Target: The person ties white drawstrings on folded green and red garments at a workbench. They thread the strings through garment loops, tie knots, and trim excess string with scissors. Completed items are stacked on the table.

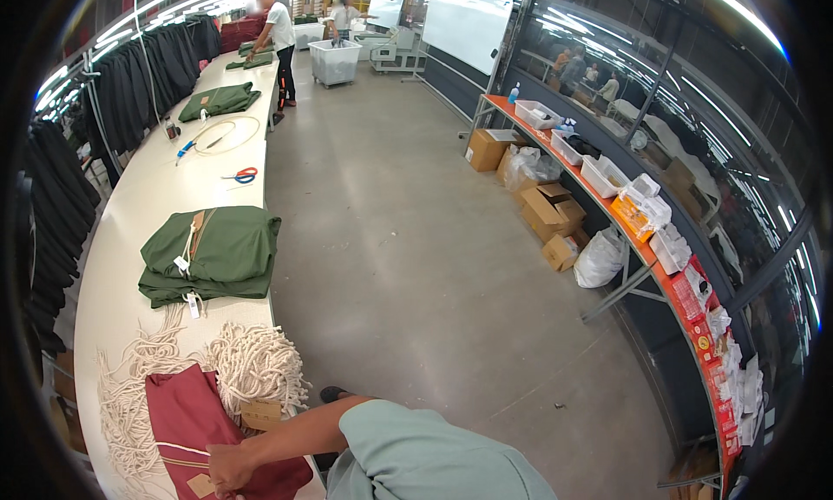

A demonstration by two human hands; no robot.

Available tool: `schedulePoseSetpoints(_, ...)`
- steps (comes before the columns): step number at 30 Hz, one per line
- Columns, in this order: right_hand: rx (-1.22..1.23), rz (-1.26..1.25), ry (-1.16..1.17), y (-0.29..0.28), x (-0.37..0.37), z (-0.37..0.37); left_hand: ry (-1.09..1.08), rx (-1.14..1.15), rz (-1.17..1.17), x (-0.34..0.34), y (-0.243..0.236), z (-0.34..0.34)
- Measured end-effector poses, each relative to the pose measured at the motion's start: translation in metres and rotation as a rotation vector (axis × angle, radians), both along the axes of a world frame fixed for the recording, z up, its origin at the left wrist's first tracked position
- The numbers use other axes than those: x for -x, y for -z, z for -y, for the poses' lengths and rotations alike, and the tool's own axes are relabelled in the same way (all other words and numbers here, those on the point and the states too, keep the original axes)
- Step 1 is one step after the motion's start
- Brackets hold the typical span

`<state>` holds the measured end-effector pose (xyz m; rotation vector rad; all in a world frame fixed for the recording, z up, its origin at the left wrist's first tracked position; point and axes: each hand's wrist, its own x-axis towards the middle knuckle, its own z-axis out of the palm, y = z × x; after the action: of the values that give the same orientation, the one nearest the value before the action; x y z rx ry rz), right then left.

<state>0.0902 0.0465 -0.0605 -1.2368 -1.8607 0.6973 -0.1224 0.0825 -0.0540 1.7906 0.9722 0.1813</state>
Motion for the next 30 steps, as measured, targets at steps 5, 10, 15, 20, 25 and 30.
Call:
schedulePoseSetpoints(5, 0.061, -0.073, 0.042, 0.011, -0.012, -0.008, 0.127, -0.318, 0.067, 0.015, -0.014, 0.001)
schedulePoseSetpoints(10, 0.271, -0.012, 0.125, 0.02, -0.036, -0.028, -0.161, 0.029, 0.199, 0.059, -0.016, 0.012)
schedulePoseSetpoints(15, 0.158, -0.034, 0.103, 0.015, -0.023, -0.03, -0.047, 0.029, 0.115, 0.054, -0.015, 0.003)
schedulePoseSetpoints(20, 0.077, -0.038, 0.023, 0.007, 0.002, -0.038, -0.178, 0.073, 0.152, 0.018, -0.03, 0.021)
schedulePoseSetpoints(25, 0.087, -0.043, -0.141, 0.022, 0.003, -0.06, -0.074, -0.333, -0.098, 0.042, -0.049, 0.049)
schedulePoseSetpoints(30, 0.104, -0.067, -0.187, 0.056, 0.012, -0.099, -0.281, -0.418, 0.191, 0.068, -0.042, 0.094)
